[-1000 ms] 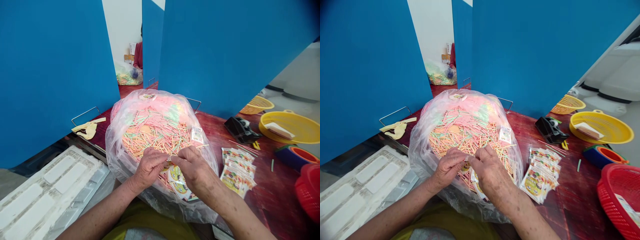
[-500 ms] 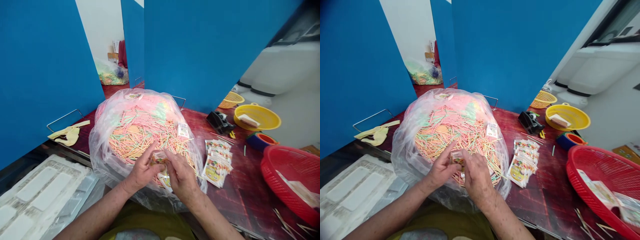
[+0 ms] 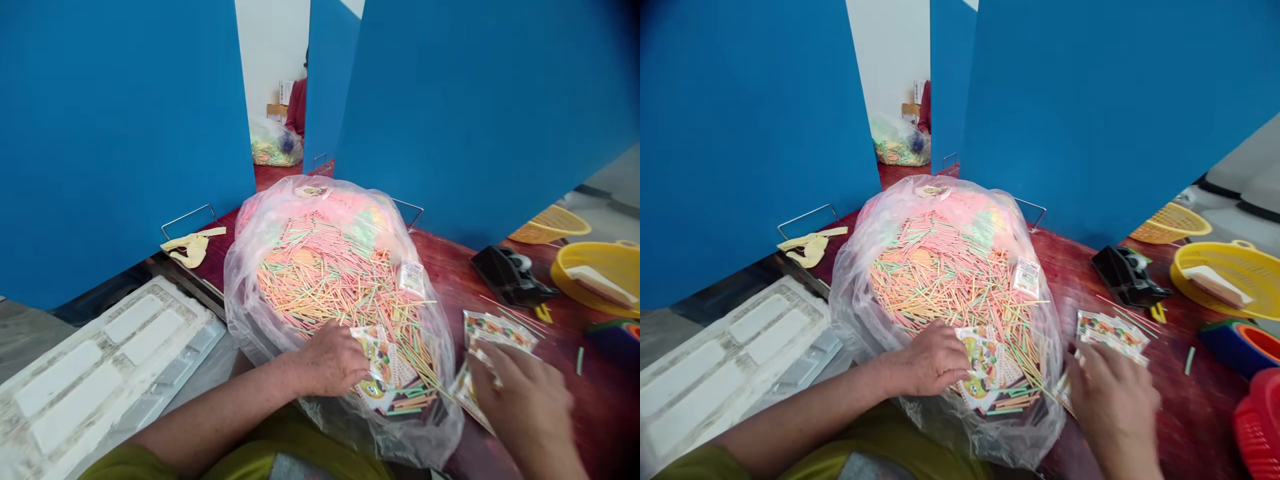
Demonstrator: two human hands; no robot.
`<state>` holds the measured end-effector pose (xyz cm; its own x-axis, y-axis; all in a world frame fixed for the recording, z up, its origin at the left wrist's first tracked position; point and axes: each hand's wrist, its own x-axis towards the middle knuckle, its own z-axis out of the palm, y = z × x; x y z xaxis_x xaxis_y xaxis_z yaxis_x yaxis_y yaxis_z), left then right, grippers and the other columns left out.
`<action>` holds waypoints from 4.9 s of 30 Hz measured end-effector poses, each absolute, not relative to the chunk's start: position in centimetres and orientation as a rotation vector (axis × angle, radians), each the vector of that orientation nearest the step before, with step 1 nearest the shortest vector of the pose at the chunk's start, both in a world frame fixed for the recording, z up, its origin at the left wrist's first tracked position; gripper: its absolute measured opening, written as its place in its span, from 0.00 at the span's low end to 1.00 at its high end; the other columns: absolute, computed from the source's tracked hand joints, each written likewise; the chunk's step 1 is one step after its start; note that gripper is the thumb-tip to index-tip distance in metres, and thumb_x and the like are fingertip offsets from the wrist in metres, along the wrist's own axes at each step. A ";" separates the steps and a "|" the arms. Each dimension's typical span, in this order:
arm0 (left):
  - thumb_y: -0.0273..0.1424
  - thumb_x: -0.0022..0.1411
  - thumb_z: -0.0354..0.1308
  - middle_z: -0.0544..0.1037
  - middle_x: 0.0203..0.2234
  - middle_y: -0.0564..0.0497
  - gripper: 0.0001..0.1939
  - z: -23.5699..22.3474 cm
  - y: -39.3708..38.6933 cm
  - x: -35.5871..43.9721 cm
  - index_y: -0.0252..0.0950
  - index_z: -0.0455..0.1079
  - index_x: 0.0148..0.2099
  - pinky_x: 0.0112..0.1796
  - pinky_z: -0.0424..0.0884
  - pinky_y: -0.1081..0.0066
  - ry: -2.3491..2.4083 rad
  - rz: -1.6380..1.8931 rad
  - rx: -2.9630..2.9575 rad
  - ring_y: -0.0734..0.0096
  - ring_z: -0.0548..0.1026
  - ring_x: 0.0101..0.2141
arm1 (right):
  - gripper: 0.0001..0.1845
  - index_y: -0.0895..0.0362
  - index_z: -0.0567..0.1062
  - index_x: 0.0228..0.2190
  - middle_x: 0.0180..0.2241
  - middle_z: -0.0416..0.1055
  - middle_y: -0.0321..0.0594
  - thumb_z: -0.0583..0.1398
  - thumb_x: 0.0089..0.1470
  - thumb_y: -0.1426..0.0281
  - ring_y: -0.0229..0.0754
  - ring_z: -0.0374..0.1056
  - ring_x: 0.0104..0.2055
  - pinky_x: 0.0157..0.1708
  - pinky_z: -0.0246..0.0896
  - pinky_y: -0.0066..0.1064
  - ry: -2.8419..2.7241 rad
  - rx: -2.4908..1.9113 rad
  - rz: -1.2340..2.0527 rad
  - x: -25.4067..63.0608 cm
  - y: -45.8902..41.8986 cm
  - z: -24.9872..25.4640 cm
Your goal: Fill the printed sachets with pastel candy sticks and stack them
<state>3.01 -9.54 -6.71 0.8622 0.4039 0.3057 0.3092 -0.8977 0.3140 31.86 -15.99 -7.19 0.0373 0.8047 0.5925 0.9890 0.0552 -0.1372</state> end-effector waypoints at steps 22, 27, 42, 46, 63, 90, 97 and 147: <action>0.37 0.62 0.46 0.73 0.30 0.48 0.15 -6.6 -5.7 -3.4 0.35 0.70 0.32 0.39 0.60 0.65 1.241 0.527 2.514 0.67 0.67 0.36 | 0.10 0.61 0.68 0.34 0.38 0.67 0.49 0.50 0.49 0.78 0.49 0.59 0.46 0.53 0.38 0.53 -2.665 -1.644 -0.129 15.0 -3.4 -3.9; 0.46 0.59 0.46 0.72 0.34 0.44 0.22 -5.4 -2.9 -0.7 0.32 0.68 0.39 0.39 0.64 0.64 1.049 0.778 1.979 0.62 0.69 0.37 | 0.05 0.56 0.60 0.31 0.22 0.62 0.33 0.47 0.53 0.70 0.37 0.61 0.24 0.29 0.60 0.33 -2.231 -1.548 0.887 15.5 -3.4 -1.8; 0.36 0.58 0.53 0.73 0.26 0.51 0.09 -4.8 -2.0 1.0 0.35 0.63 0.31 0.36 0.68 0.67 0.574 1.254 0.233 0.71 0.73 0.30 | 0.17 0.59 0.68 0.41 0.42 0.67 0.51 0.55 0.48 0.68 0.51 0.61 0.46 0.42 0.59 0.42 -2.038 -1.584 0.278 13.7 -5.1 -4.6; 0.41 0.55 0.55 0.71 0.22 0.50 0.16 -5.7 -4.3 3.3 0.32 0.65 0.28 0.30 0.67 0.73 0.629 1.097 0.361 0.74 0.70 0.25 | 0.12 0.56 0.69 0.30 0.28 0.68 0.41 0.46 0.54 0.73 0.40 0.65 0.32 0.33 0.62 0.32 -2.113 -1.364 0.427 13.7 -6.6 -3.5; 0.28 0.51 0.56 0.71 0.37 0.45 0.15 -4.2 -7.3 5.8 0.35 0.64 0.43 0.41 0.62 0.61 1.007 0.348 2.250 0.61 0.67 0.39 | 0.09 0.55 0.70 0.25 0.26 0.66 0.39 0.51 0.52 0.73 0.38 0.64 0.29 0.30 0.60 0.29 -2.010 -1.524 0.080 23.1 -14.1 -3.3; 0.41 0.57 0.51 0.68 0.18 0.55 0.18 -5.2 -5.6 4.9 0.33 0.72 0.26 0.25 0.58 0.78 0.676 0.471 1.953 0.77 0.65 0.23 | 0.09 0.54 0.70 0.35 0.34 0.68 0.40 0.55 0.52 0.76 0.39 0.67 0.36 0.36 0.65 0.33 -1.734 -1.318 -0.016 24.9 -15.9 -2.3; 0.40 0.60 0.49 0.73 0.22 0.51 0.18 -4.3 -6.6 4.3 0.35 0.74 0.30 0.32 0.63 0.76 0.497 0.624 1.973 0.73 0.69 0.28 | 0.17 0.55 0.68 0.42 0.37 0.69 0.43 0.49 0.53 0.80 0.38 0.67 0.40 0.35 0.66 0.29 -2.201 -1.141 -0.021 23.2 -15.1 -0.1; 0.39 0.57 0.55 0.75 0.40 0.46 0.16 -7.6 -7.9 3.2 0.35 0.74 0.43 0.46 0.65 0.66 0.658 1.044 1.419 0.65 0.71 0.42 | 0.27 0.49 0.49 0.59 0.50 0.67 0.42 0.46 0.58 0.71 0.47 0.58 0.55 0.54 0.42 0.56 -1.853 -1.415 -0.235 21.5 -12.9 1.9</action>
